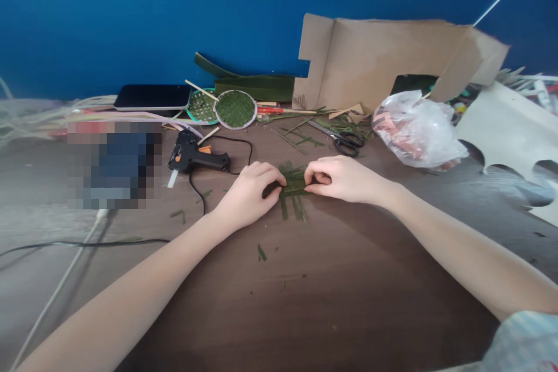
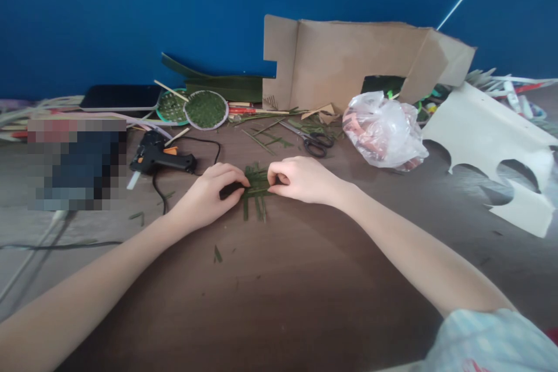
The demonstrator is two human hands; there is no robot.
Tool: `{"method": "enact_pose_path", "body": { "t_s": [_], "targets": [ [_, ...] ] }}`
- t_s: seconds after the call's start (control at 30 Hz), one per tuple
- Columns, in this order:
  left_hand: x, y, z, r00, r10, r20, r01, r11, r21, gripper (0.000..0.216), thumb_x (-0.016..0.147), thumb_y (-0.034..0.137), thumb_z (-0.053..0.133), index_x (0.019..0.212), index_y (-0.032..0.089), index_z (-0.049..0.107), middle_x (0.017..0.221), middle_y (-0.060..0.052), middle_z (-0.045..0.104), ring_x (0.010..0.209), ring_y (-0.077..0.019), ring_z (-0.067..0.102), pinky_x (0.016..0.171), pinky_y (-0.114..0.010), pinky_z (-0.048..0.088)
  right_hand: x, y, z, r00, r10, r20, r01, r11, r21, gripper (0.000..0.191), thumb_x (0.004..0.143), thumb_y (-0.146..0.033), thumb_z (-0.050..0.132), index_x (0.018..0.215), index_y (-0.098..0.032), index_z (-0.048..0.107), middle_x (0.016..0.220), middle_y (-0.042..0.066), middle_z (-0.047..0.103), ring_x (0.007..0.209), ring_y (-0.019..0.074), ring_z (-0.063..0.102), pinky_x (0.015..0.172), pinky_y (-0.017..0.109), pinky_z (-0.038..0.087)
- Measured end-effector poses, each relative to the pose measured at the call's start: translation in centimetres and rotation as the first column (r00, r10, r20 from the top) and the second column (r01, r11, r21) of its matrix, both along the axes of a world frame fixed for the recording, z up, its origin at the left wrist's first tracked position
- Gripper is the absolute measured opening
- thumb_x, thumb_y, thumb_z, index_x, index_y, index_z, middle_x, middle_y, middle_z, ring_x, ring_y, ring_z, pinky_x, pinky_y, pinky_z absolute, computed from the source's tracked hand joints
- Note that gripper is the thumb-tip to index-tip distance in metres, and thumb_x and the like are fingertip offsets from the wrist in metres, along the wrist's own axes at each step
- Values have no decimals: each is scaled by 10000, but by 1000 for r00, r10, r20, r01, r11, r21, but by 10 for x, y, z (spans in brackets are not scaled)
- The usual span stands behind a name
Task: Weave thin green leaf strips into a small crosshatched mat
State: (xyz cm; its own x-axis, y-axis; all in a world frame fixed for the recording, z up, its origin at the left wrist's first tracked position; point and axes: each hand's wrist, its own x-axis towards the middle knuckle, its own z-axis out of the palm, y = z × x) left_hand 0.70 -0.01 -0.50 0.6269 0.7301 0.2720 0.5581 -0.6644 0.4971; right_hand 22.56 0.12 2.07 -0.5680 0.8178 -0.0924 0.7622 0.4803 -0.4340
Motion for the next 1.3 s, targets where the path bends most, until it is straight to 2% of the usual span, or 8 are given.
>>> {"method": "enact_pose_path", "body": {
  "t_s": [0.27, 0.4, 0.53, 0.7, 0.9, 1.07, 1.2, 1.3],
  "targets": [
    [0, 0, 1, 1000, -3, -19, 3, 1000, -2, 120, 779, 96, 504, 831, 161, 590, 886, -33, 608, 858, -176, 528, 793, -331, 420, 3, -1, 2, 998, 31, -63, -27, 998, 58, 92, 779, -280, 583, 809, -194, 594, 587, -38, 463, 574, 103, 444, 582, 226, 322],
    [0, -1, 0, 1000, -8, -26, 8, 1000, 5, 126, 786, 98, 499, 843, 165, 588, 884, -28, 606, 859, -174, 526, 788, -321, 413, 2, -1, 0, 980, 164, -113, -155, 984, 88, 151, 804, -181, 532, 868, -188, 668, 694, 10, 595, 661, 124, 505, 656, 243, 378],
    [-1, -1, 0, 999, -14, -35, 15, 1000, 24, 121, 802, 113, 492, 851, 165, 590, 894, -30, 609, 863, -173, 524, 782, -315, 408, 1, -1, -3, 976, 179, -126, -167, 981, 97, 190, 815, -156, 523, 887, -186, 696, 786, 25, 676, 724, 141, 544, 694, 256, 407],
    [-3, -2, -1, 997, -45, -56, 54, 985, 164, 182, 850, 125, 447, 874, 174, 621, 902, -36, 628, 846, -170, 530, 744, -305, 386, 1, -2, -3, 978, 170, -121, -159, 982, 99, 187, 806, -140, 534, 872, -184, 703, 794, 19, 697, 719, 143, 557, 691, 262, 424],
    [-5, -4, -3, 984, -148, -98, 172, 929, 326, 250, 880, 121, 419, 926, 193, 654, 897, -35, 646, 817, -159, 528, 721, -296, 371, 0, -3, -1, 980, 176, -93, -169, 983, 79, 191, 811, -148, 523, 874, -194, 698, 805, 21, 697, 728, 151, 550, 696, 273, 419],
    [-4, -4, -2, 980, -159, -122, 192, 919, 345, 267, 888, 118, 401, 898, 188, 659, 868, -32, 649, 805, -155, 527, 738, -298, 374, 2, -2, 0, 977, 192, -95, -183, 978, 99, 183, 814, -169, 511, 875, -192, 683, 734, 26, 654, 707, 150, 525, 664, 266, 395],
    [-4, -4, -3, 979, -167, -115, 195, 931, 309, 254, 880, 113, 414, 883, 188, 656, 870, -30, 641, 800, -152, 526, 731, -297, 369, 1, -5, 4, 984, 156, -89, -148, 985, 88, 100, 794, -222, 554, 811, -177, 641, 577, -12, 505, 635, 131, 489, 604, 239, 359],
    [-5, -3, -5, 979, -173, -106, 197, 936, 291, 239, 868, 104, 432, 892, 192, 652, 877, -28, 634, 808, -153, 525, 733, -293, 364, -3, -9, 8, 985, 159, -65, -156, 987, 42, 146, 763, -321, 614, 797, -179, 605, 604, -20, 484, 615, 121, 474, 581, 231, 331]
  ]
}}
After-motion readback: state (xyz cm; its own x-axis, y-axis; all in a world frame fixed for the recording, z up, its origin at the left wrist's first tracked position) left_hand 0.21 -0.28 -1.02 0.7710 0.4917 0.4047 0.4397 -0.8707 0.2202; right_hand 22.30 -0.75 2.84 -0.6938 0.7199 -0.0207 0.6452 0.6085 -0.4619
